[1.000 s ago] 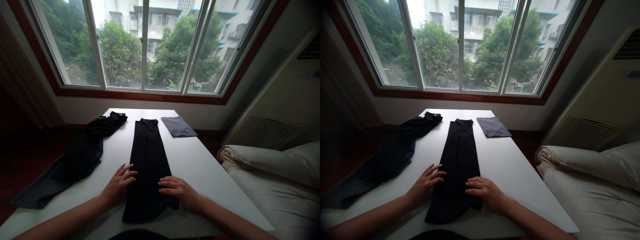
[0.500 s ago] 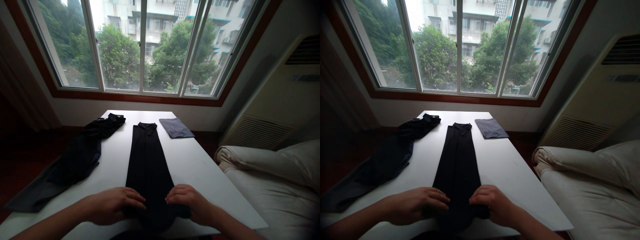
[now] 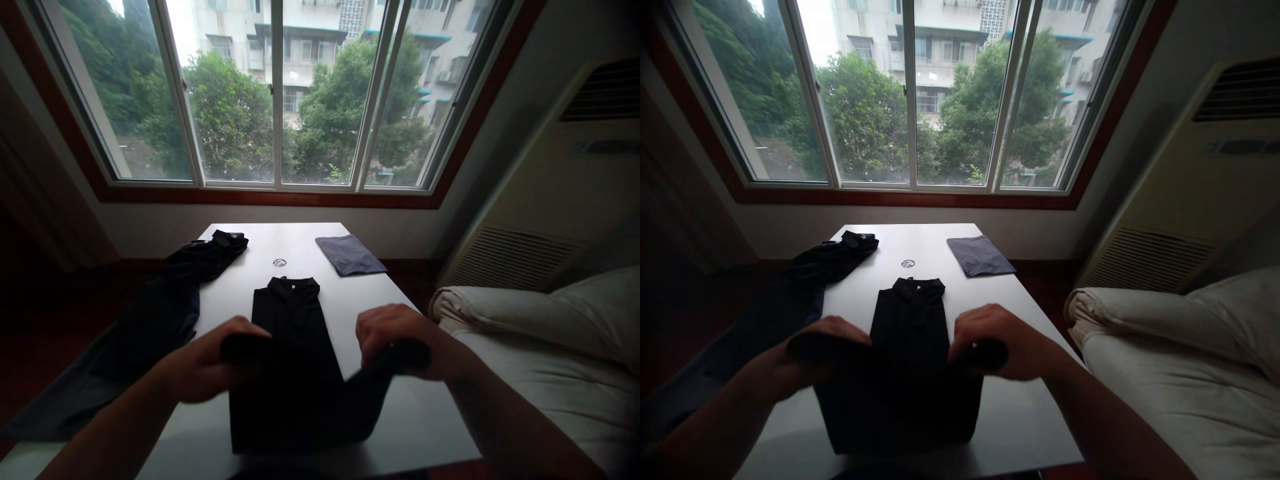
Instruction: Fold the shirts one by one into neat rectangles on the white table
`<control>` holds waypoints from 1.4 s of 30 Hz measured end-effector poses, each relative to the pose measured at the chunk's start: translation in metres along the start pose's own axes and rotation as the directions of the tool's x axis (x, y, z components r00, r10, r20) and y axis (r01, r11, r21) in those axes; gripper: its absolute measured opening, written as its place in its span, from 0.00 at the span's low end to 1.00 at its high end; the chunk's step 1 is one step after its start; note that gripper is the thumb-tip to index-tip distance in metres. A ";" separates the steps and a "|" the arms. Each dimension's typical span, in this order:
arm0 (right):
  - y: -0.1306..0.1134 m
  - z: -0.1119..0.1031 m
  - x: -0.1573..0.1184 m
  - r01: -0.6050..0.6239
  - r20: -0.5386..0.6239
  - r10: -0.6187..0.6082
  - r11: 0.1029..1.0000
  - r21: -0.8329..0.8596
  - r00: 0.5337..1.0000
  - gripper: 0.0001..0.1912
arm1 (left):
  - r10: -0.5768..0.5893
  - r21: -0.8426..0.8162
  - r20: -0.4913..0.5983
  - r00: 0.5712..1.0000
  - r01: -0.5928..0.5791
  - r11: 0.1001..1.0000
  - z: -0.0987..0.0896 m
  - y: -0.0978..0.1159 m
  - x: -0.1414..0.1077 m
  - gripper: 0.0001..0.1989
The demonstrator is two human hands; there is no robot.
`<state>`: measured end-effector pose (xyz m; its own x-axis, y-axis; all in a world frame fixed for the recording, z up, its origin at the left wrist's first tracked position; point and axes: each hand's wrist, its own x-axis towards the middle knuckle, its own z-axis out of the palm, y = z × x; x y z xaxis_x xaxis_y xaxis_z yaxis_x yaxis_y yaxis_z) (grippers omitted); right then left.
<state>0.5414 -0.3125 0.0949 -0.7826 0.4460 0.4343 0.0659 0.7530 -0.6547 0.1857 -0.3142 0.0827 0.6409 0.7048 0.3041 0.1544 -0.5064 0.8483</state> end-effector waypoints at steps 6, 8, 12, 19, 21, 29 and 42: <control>0.106 -0.041 0.034 -0.331 -0.312 0.277 0.934 -0.135 0.909 0.23 | -0.345 -0.356 -0.429 0.835 0.195 0.914 -0.025 -0.102 0.075 0.24; 0.162 -0.039 0.047 -0.397 -0.369 0.332 0.910 -0.116 0.868 0.22 | -0.394 -0.333 -0.487 0.780 0.251 0.909 -0.028 -0.140 0.098 0.24; 0.258 -0.016 0.056 -0.665 -0.365 0.585 0.733 -0.145 0.724 0.17 | -0.485 -0.035 -0.535 0.691 0.556 0.831 -0.029 -0.217 0.106 0.25; 0.313 0.019 0.030 -0.738 -0.518 0.557 0.624 -0.254 0.649 0.19 | -0.325 0.370 -0.489 0.809 0.530 0.763 -0.027 -0.275 0.090 0.23; 0.313 0.022 0.028 -0.729 -0.544 0.532 0.639 -0.246 0.649 0.17 | -0.274 0.380 -0.473 0.837 0.475 0.794 -0.026 -0.276 0.090 0.21; 0.312 0.035 0.037 -0.750 -0.551 0.555 0.624 -0.220 0.624 0.12 | -0.256 0.307 -0.491 0.833 0.440 0.844 -0.021 -0.279 0.092 0.15; 0.312 0.038 0.038 -0.582 -0.627 0.302 0.754 -0.304 0.718 0.13 | -0.132 0.461 -0.551 0.824 0.432 0.775 -0.017 -0.287 0.094 0.19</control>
<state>0.5085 -0.0788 -0.1157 -0.1542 0.8511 0.5019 0.6934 0.4551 -0.5587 0.1895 -0.0943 -0.1245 0.0940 0.9213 0.3773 0.7431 -0.3171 0.5893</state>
